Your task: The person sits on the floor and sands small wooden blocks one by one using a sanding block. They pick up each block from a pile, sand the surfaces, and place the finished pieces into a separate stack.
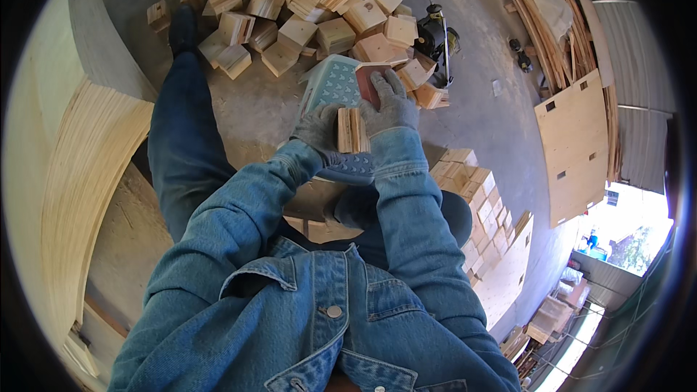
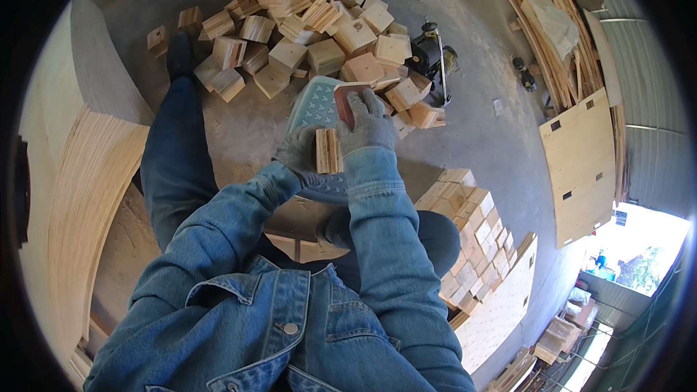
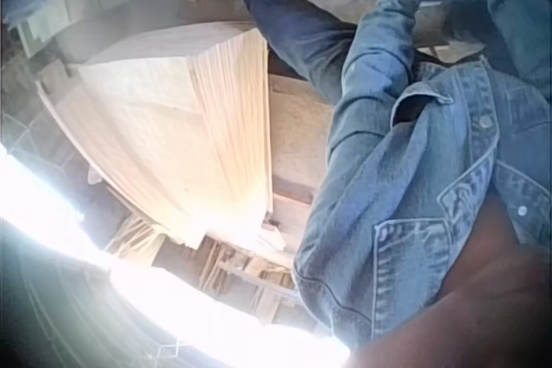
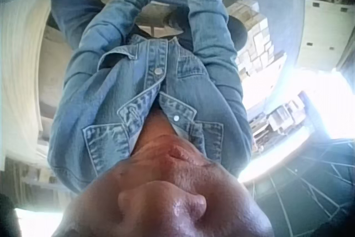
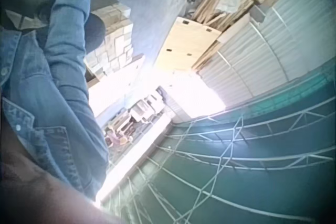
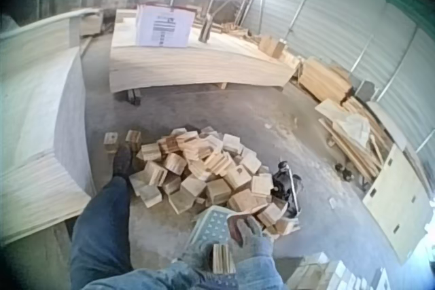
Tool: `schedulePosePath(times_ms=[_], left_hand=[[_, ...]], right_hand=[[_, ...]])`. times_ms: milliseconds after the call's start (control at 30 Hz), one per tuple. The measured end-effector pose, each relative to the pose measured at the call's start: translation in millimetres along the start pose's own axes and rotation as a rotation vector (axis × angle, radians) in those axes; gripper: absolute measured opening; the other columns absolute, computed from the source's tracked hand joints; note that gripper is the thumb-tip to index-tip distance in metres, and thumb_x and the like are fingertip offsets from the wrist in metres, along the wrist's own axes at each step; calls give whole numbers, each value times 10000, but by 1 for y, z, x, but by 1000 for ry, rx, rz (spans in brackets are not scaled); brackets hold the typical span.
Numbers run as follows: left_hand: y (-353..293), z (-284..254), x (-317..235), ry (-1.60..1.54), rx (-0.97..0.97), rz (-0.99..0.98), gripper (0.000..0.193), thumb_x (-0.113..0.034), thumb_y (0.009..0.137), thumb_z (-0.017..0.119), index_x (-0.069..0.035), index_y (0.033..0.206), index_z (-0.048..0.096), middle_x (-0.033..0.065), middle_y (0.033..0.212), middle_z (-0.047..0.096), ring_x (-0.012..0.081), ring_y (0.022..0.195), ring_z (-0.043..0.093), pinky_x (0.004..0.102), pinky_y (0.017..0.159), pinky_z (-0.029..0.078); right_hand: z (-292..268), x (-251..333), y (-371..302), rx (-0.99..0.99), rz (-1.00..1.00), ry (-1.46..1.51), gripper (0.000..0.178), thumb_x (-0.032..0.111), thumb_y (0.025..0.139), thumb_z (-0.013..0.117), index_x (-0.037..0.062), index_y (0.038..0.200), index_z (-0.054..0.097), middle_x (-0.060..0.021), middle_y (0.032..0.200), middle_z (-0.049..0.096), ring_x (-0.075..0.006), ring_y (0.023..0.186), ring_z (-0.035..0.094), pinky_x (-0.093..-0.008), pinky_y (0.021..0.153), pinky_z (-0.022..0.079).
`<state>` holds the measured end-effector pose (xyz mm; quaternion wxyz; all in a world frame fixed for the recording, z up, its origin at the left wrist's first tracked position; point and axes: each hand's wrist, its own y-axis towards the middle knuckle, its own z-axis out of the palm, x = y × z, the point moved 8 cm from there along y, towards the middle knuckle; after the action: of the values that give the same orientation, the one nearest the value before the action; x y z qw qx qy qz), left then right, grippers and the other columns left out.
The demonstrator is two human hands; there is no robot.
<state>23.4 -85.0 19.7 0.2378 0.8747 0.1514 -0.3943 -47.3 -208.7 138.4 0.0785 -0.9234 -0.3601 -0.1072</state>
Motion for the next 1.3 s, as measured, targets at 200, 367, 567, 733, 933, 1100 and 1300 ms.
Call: schedulePosePath(times_ms=[200, 367, 567, 733, 933, 1100, 1300], left_hand=[[-6, 1, 17, -126, 70, -92, 878, -363, 618, 963, -112, 1352, 552, 170, 1258, 613, 379, 1194, 609, 469, 1048, 518], [-2, -12, -5, -58, 161, -137, 897, -403, 644, 930, -135, 1404, 537, 176, 1324, 597, 380, 1261, 589, 466, 1106, 499], [0, 7, 11, -152, 199, -118, 865, -411, 647, 926, -125, 1373, 550, 164, 1308, 596, 382, 1234, 586, 470, 1096, 497], [0, 0, 2, -101, 99, -42, 803, -355, 659, 935, -83, 1322, 573, 173, 1236, 624, 372, 1156, 619, 459, 1040, 516], [-3, -4, 4, -71, 70, -55, 871, -343, 628, 979, -72, 1343, 562, 186, 1221, 628, 388, 1193, 609, 474, 1047, 513], [-3, -14, -4, -86, 150, -83, 945, -355, 635, 958, -90, 1420, 505, 189, 1337, 600, 390, 1260, 595, 472, 1110, 503], [13, -44, -41, -347, 332, -167, 1068, -307, 592, 1013, -12, 1467, 476, 229, 1386, 600, 380, 1255, 627, 451, 1102, 523]], right_hand=[[2, 5, -86, -91, -113, -100, 660, 352, 847, 795, 251, 1478, 628, -72, 1599, 510, -438, 1238, 619, -567, 1059, 504], [-5, 0, -170, -144, -172, 14, 662, 294, 783, 839, 218, 1420, 674, -115, 1576, 527, -444, 1202, 618, -582, 1018, 509], [-6, -1, -148, -194, -169, 69, 641, 292, 793, 822, 228, 1415, 679, -109, 1573, 535, -437, 1211, 616, -575, 1033, 504], [-5, -10, -81, -120, -116, -11, 621, 332, 840, 791, 244, 1440, 659, -87, 1589, 530, -458, 1239, 618, -573, 1061, 503], [-9, -30, -11, -97, -68, 89, 667, 316, 814, 848, 176, 1439, 661, -111, 1585, 539, -411, 1304, 621, -476, 1102, 517], [-19, -82, -37, -220, -38, 319, 680, 218, 791, 896, 73, 1415, 667, -204, 1540, 565, -382, 1373, 596, -425, 1154, 499], [-8, -114, -89, -109, 156, 391, 674, 257, 828, 870, 90, 1442, 650, -177, 1563, 554, -371, 1387, 587, -405, 1168, 484]])
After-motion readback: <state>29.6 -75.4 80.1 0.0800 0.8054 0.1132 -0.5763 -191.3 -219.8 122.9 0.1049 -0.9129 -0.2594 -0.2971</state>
